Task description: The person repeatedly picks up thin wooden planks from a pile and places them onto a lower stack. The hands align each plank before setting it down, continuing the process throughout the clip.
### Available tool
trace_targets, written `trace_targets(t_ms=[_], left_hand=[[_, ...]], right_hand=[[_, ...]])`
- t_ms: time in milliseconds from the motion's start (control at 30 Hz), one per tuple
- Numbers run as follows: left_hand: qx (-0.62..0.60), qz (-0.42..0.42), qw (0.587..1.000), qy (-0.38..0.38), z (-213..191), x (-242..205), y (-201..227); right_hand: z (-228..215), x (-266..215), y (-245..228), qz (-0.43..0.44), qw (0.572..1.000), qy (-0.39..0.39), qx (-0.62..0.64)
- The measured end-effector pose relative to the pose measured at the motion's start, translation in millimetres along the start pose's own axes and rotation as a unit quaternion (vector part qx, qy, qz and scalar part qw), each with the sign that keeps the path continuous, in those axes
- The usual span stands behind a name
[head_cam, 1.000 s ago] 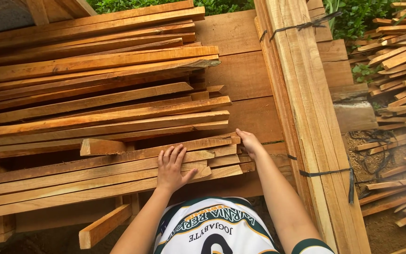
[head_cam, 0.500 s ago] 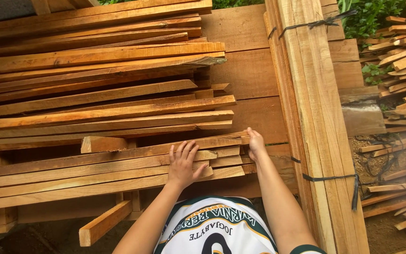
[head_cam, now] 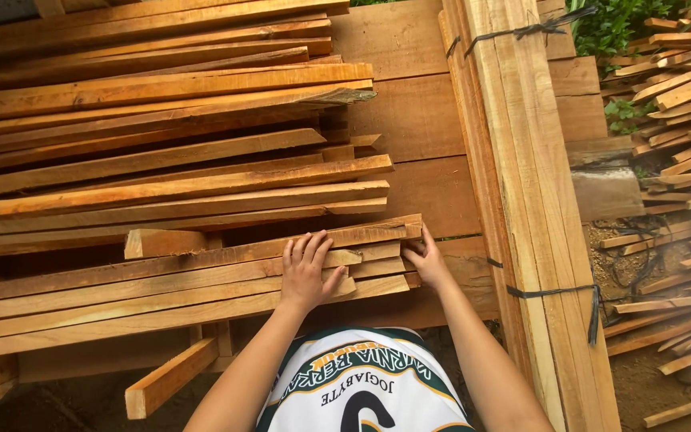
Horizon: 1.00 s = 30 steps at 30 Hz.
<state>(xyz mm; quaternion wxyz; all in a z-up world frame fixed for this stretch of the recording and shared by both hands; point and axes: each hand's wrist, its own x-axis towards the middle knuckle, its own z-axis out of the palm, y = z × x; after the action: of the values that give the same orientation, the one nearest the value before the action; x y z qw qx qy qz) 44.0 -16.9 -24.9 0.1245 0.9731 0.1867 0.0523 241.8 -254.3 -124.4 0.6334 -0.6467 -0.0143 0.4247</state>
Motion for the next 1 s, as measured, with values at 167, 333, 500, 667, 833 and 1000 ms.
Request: trace_targets(t_ms=[167, 333, 500, 667, 833, 1000], left_hand=[[0.005, 0.0, 1.0, -0.003, 0, 0, 0], [0.004, -0.012, 1.0, -0.018, -8, 4, 5], [0.004, -0.01, 0.999, -0.032, -5, 9, 2], [-0.003, -0.009, 1.0, -0.029, -11, 10, 5], [-0.009, 0.001, 0.999, -0.035, -14, 11, 2], [-0.012, 0.007, 0.999, -0.043, -14, 10, 0]], right_hand=[[-21, 20, 25, 0.031, 0.999, 0.008, 0.008], [-35, 32, 36, 0.026, 1.0, 0.0, 0.009], [-26, 14, -6, -0.028, 0.999, -0.002, -0.037], [-21, 13, -6, -0.02, 0.999, 0.023, 0.028], [-36, 32, -10, 0.036, 0.998, 0.03, 0.042], [-32, 61, -16, 0.101, 0.992, 0.044, 0.066]])
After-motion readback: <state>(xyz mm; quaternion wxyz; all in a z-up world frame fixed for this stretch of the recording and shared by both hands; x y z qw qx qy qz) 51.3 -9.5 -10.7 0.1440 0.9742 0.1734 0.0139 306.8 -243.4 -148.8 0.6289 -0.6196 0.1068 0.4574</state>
